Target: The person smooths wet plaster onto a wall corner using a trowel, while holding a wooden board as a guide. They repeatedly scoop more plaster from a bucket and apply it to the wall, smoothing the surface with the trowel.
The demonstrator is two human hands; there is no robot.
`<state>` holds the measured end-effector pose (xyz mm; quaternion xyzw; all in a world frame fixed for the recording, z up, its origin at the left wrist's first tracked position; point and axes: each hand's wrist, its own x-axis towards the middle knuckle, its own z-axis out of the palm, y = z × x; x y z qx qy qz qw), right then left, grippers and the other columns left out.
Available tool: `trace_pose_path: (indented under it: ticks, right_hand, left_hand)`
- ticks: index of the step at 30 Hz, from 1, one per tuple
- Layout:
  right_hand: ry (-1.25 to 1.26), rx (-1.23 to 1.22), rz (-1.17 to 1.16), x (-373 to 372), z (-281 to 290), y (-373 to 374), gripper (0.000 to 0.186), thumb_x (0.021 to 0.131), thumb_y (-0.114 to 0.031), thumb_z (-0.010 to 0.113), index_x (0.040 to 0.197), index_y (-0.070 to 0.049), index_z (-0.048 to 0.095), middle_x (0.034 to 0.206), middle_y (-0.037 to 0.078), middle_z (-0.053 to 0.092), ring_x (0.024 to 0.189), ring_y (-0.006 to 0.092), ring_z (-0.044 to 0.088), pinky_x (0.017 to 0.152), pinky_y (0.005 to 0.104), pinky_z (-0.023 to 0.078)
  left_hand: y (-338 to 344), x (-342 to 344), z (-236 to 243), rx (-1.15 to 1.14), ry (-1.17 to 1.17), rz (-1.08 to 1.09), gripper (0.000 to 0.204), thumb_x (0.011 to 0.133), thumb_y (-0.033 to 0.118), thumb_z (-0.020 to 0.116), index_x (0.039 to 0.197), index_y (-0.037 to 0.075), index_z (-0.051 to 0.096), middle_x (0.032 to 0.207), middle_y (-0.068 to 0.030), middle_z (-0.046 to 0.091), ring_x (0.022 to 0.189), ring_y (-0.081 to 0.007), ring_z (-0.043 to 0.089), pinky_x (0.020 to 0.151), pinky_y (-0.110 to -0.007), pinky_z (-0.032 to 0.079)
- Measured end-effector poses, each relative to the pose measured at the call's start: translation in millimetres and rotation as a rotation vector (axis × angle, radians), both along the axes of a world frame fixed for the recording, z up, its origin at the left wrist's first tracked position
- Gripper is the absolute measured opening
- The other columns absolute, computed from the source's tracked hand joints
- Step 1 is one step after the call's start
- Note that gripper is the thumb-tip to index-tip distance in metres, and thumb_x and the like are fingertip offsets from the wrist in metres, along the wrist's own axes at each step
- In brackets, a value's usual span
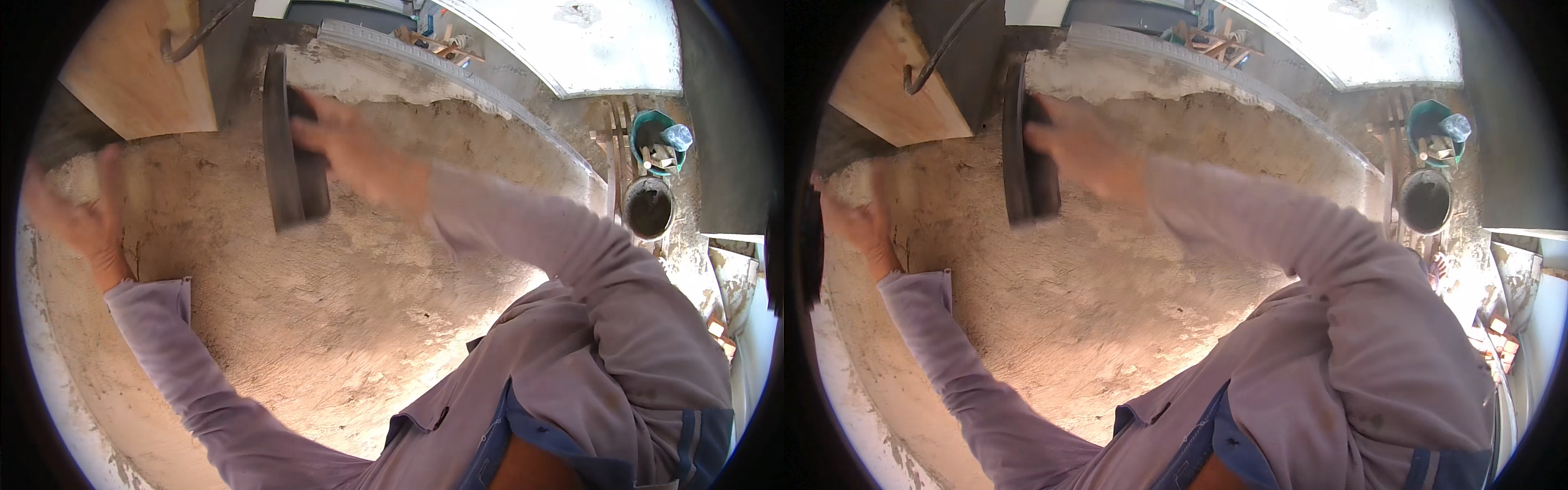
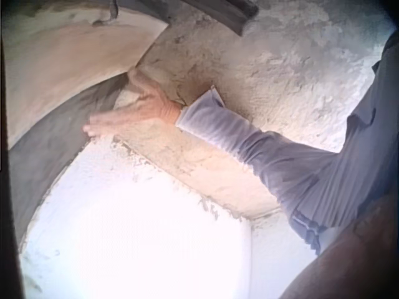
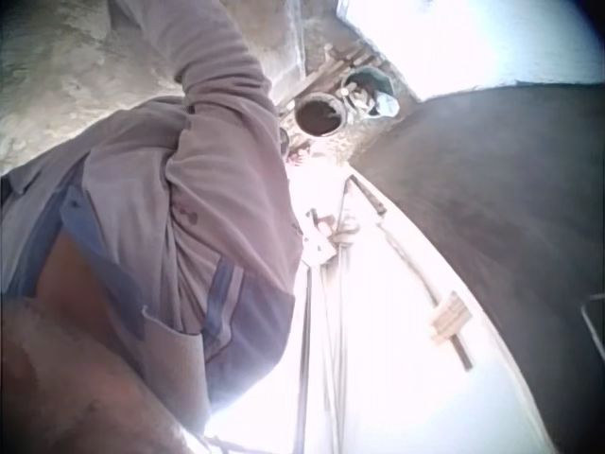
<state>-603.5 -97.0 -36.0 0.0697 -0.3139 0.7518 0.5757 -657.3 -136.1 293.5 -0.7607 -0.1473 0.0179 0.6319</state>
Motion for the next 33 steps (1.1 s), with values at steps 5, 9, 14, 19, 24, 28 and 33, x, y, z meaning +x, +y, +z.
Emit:
trace_pose_path:
  ticks: [5,9,14,19,24,28,33]
  right_hand:
    - [0.272,-0.157,-0.027,-20,26,68,0.062,0.098,-0.021,0.055,0.151,-0.008,0.027,0.125,0.015,0.059,0.103,0.0263,0.063,0.090,0.0406,0.052]
    - [0.382,-0.170,0.023,-35,41,83,0.065,0.097,-0.019,0.057,0.153,-0.010,0.024,0.122,0.013,0.061,0.093,0.0232,0.065,0.081,0.0385,0.055]
    - [0.196,-0.089,0.151,-23,60,25,0.061,0.099,-0.018,0.052,0.152,-0.007,0.024,0.139,0.015,0.051,0.118,0.0267,0.058,0.096,0.0435,0.052]
    - [0.076,0.214,-0.006,-30,-2,-28,0.061,0.100,-0.020,0.049,0.152,-0.004,0.020,0.143,0.017,0.047,0.123,0.0300,0.054,0.103,0.0432,0.048]
    - [0.513,-0.270,0.240,-33,-6,84,0.062,0.098,-0.025,0.056,0.149,-0.003,0.028,0.149,0.020,0.038,0.137,0.0332,0.037,0.110,0.0483,0.035]
    - [0.490,-0.285,0.222,-28,40,98,0.054,0.098,-0.026,0.056,0.144,-0.005,0.036,0.144,0.017,0.043,0.134,0.0308,0.041,0.107,0.0488,0.039]
    - [0.585,-0.246,0.333,-30,56,100,0.045,0.099,-0.022,0.056,0.139,-0.008,0.041,0.137,0.011,0.050,0.127,0.0252,0.047,0.104,0.0482,0.041]
  left_hand:
    - [25,-26,-30,-0.120,0.205,0.138,0.095,0.072,0.058,0.075,0.147,0.011,0.039,0.153,-0.0106,0.035,0.140,-0.0388,0.029,0.110,-0.048,0.030]
    - [39,-30,-34,-0.034,0.209,0.200,0.101,0.070,0.053,0.078,0.149,0.009,0.034,0.155,-0.0122,0.031,0.141,-0.0429,0.027,0.112,-0.053,0.029]
    - [44,-42,-23,0.051,0.211,0.159,0.098,0.068,0.052,0.079,0.147,0.011,0.038,0.154,-0.0120,0.033,0.140,-0.0421,0.029,0.109,-0.050,0.032]
    - [44,-40,-34,0.072,0.163,0.185,0.097,0.065,0.049,0.081,0.146,0.012,0.041,0.154,-0.0145,0.031,0.139,-0.0441,0.028,0.108,-0.051,0.033]
    - [49,-34,-39,0.018,0.138,0.176,0.096,0.065,0.046,0.082,0.145,0.011,0.041,0.155,-0.0169,0.028,0.140,-0.0448,0.027,0.109,-0.052,0.032]
    - [42,-41,-33,0.037,0.167,0.204,0.094,0.070,0.047,0.080,0.144,0.005,0.040,0.154,-0.0199,0.027,0.139,-0.0467,0.028,0.108,-0.053,0.032]
    - [46,-40,-33,-0.018,0.126,0.173,0.092,0.067,0.042,0.082,0.144,0.011,0.043,0.156,-0.0152,0.027,0.140,-0.0418,0.029,0.108,-0.051,0.032]
